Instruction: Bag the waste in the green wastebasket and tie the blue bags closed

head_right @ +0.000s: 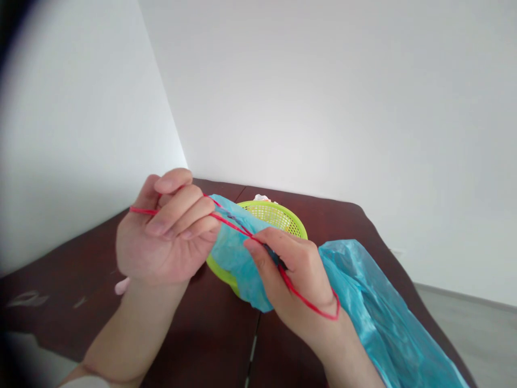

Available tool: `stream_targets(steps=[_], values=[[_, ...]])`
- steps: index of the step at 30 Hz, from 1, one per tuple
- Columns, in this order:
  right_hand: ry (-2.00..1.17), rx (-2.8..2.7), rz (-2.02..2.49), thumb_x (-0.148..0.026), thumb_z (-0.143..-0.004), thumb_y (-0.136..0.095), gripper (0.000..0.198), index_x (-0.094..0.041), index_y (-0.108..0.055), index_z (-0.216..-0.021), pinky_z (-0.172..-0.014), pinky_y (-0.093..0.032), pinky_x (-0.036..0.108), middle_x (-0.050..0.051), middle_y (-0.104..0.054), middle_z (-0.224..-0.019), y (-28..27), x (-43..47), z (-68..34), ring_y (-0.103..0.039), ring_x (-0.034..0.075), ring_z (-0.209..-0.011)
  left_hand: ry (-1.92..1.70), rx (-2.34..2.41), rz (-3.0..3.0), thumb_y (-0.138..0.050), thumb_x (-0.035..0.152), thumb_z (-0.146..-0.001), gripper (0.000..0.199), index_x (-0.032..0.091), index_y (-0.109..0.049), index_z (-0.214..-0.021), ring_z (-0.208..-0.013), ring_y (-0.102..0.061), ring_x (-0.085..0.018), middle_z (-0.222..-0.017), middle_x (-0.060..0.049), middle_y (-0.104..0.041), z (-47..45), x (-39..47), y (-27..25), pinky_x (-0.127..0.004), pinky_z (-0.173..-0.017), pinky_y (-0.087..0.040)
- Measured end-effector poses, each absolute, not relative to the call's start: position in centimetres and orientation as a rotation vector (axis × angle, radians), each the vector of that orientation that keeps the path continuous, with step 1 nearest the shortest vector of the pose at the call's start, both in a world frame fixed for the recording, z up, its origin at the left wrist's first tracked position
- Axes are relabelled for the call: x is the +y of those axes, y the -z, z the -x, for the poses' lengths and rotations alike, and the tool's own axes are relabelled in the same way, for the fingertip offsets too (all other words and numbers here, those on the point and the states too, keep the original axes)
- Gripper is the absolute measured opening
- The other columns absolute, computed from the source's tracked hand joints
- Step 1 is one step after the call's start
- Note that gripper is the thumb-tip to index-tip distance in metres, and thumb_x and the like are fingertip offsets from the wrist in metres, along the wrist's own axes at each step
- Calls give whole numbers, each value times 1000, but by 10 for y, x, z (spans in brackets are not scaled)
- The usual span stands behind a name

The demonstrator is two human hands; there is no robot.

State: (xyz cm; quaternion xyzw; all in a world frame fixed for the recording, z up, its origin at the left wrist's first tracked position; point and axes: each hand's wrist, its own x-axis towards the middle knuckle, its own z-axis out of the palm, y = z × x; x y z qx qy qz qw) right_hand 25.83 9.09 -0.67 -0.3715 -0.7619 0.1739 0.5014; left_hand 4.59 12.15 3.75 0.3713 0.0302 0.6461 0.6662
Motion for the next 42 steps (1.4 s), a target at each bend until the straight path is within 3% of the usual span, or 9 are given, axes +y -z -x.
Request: stream_targets(steps=[11, 15, 19, 22, 27, 30, 34, 37, 42], values=[[-445, -1940, 940, -30, -119, -75, 29, -24, -87, -93, -78, -59, 33, 6, -82, -105, 2, 97, -278, -75, 20, -90, -1535, 113, -823, -37, 38, -132, 53, 26, -66, -89, -44, -32, -12, -53, 6, -38, -13, 150, -46, -21, -45, -37], [-484, -1865, 899, -43, -120, -74, 28, -30, -95, -108, -97, -68, 39, 11, -86, -129, -4, 89, -290, -82, 28, -117, -1355, 203, -902, -41, 61, -129, 57, 28, -70, -93, -43, -37, -15, -52, 5, -43, 6, 167, -47, -26, -44, -38], [-526, -1610, 807, -59, -126, -55, 47, -34, -95, -132, -110, -68, 52, 13, -81, -152, -7, 80, -305, -75, 39, -145, -1302, 277, -1022, -39, 81, -121, 72, 25, -78, -99, -46, -48, -18, -52, 0, -52, 22, 180, -48, -29, -49, -45], [-502, -1519, 815, -60, -126, -51, 55, -32, -98, -117, -101, -66, 51, 14, -84, -136, -7, 77, -312, -79, 39, -130, -1270, 315, -1101, -35, 86, -119, 83, 20, -82, -103, -54, -62, -23, -59, -7, -67, 29, 187, -45, -33, -54, -52], [-440, -1419, 728, -50, -121, -63, 46, -32, -96, -93, -65, -52, 42, 11, -78, -91, -7, 81, -311, -71, 30, -86, -1271, 314, -1183, -34, 99, -111, 97, 16, -85, -108, -75, -81, -33, -85, -19, -86, 26, 190, -40, -41, -65, -65], [-515, -1445, 707, -47, -118, -68, 41, -30, -95, -92, -55, -46, 38, 11, -75, -85, -8, 82, -311, -68, 27, -77, -1308, 297, -1177, -33, 104, -108, 101, 17, -85, -112, -91, -86, -38, -98, -22, -90, 21, 188, -43, -46, -76, -70], [-665, -1459, 760, -51, -116, -72, 35, -29, -96, -103, -57, -56, 37, 11, -80, -94, -10, 78, -318, -72, 27, -77, -1364, 323, -1159, -22, 104, -108, 109, 16, -85, -112, -99, -87, -38, -104, -22, -91, 19, 186, -47, -46, -82, -71], [-776, -1477, 790, -46, -116, -71, 31, -27, -95, -110, -60, -60, 37, 11, -83, -99, -9, 80, -325, -73, 25, -75, -1404, 409, -1168, -20, 98, -113, 106, 14, -85, -115, -94, -86, -33, -111, -20, -91, 21, 195, -45, -40, -78, -69], [-732, -1418, 617, -32, -116, -64, 33, -30, -95, -105, -73, -64, 40, 11, -81, -99, -7, 93, -330, -75, 28, -91, -1294, 585, -1303, -57, 95, -107, 83, 17, -80, -122, -56, -68, -19, -88, -12, -86, 29, 221, -31, -29, -52, -51]])
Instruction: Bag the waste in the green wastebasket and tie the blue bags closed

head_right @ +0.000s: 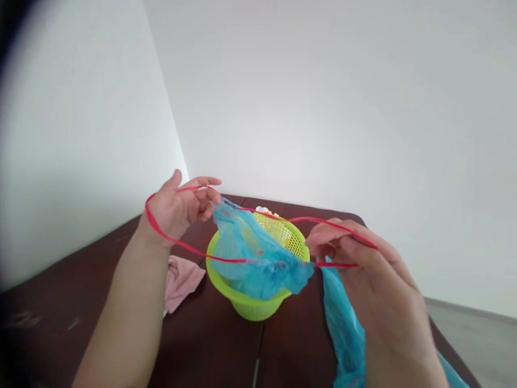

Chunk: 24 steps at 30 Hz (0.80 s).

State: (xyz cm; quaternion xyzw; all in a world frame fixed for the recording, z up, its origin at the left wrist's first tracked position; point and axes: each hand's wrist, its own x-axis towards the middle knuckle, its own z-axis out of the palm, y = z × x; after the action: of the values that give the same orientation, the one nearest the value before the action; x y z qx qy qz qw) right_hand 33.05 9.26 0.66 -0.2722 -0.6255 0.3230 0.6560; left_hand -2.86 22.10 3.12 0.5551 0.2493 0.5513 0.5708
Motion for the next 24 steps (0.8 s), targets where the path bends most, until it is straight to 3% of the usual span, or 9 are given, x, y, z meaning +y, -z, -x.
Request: stream_targets(steps=[4, 7, 10, 12, 15, 17, 20, 24], values=[[-747, -1175, 527, -32, -116, -58, 37, -34, -91, -100, -80, -64, 45, 10, -75, -100, -7, 94, -340, -73, 30, -97, -1264, 695, -1410, -63, 97, -104, 78, 20, -76, -115, -44, -49, -16, -62, -1, -67, 36, 229, -19, -28, -44, -35], [-727, -963, 518, -35, -121, -56, 41, -36, -89, -98, -86, -65, 46, 10, -77, -116, -12, 89, -346, -75, 29, -106, -1284, 712, -1455, -60, 98, -105, 77, 25, -69, -83, -42, -39, -15, -53, 1, -52, 41, 226, -15, -29, -43, -32], [-656, -843, 533, -36, -124, -49, 46, -39, -91, -106, -99, -66, 47, 6, -78, -147, -19, 84, -343, -74, 30, -132, -1259, 587, -1447, -50, 99, -108, 89, 27, -53, -56, -46, -45, -16, -53, -4, -51, 38, 215, -20, -32, -47, -43], [-599, -828, 554, -36, -123, -50, 44, -42, -93, -117, -108, -64, 49, 1, -73, -164, -21, 83, -337, -67, 32, -152, -1302, 455, -1341, -53, 96, -110, 91, 25, -57, -52, -57, -60, -20, -64, -9, -63, 30, 204, -28, -34, -57, -58], [-496, -871, 577, -36, -120, -59, 37, -46, -90, -137, -117, -60, 56, -1, -68, -173, -19, 86, -330, -56, 39, -169, -1432, 310, -1141, -60, 84, -115, 78, 24, -79, -68, -93, -82, -26, -111, -15, -85, 12, 187, -40, -38, -80, -73], [-425, -895, 574, -36, -117, -65, 37, -46, -87, -146, -120, -58, 60, 1, -66, -176, -14, 91, -328, -53, 42, -171, -1469, 250, -1083, -58, 80, -118, 68, 27, -90, -89, -122, -85, -31, -141, -13, -85, 0, 178, -43, -42, -94, -76], [-300, -895, 563, -32, -112, -73, 41, -49, -85, -146, -120, -59, 64, 1, -70, -171, -4, 105, -329, -59, 41, -168, -1402, 166, -1093, -49, 81, -120, 65, 33, -94, -121, -152, -76, -38, -153, -9, -84, -14, 169, -38, -53, -115, -72], [-184, -885, 598, -35, -108, -79, 55, -55, -72, -158, -120, -60, 73, 2, -76, -158, 8, 123, -328, -69, 39, -156, -1337, 103, -1119, -38, 69, -127, 64, 32, -80, -158, -170, -62, -37, -157, -8, -84, -25, 162, -27, -58, -137, -57]])
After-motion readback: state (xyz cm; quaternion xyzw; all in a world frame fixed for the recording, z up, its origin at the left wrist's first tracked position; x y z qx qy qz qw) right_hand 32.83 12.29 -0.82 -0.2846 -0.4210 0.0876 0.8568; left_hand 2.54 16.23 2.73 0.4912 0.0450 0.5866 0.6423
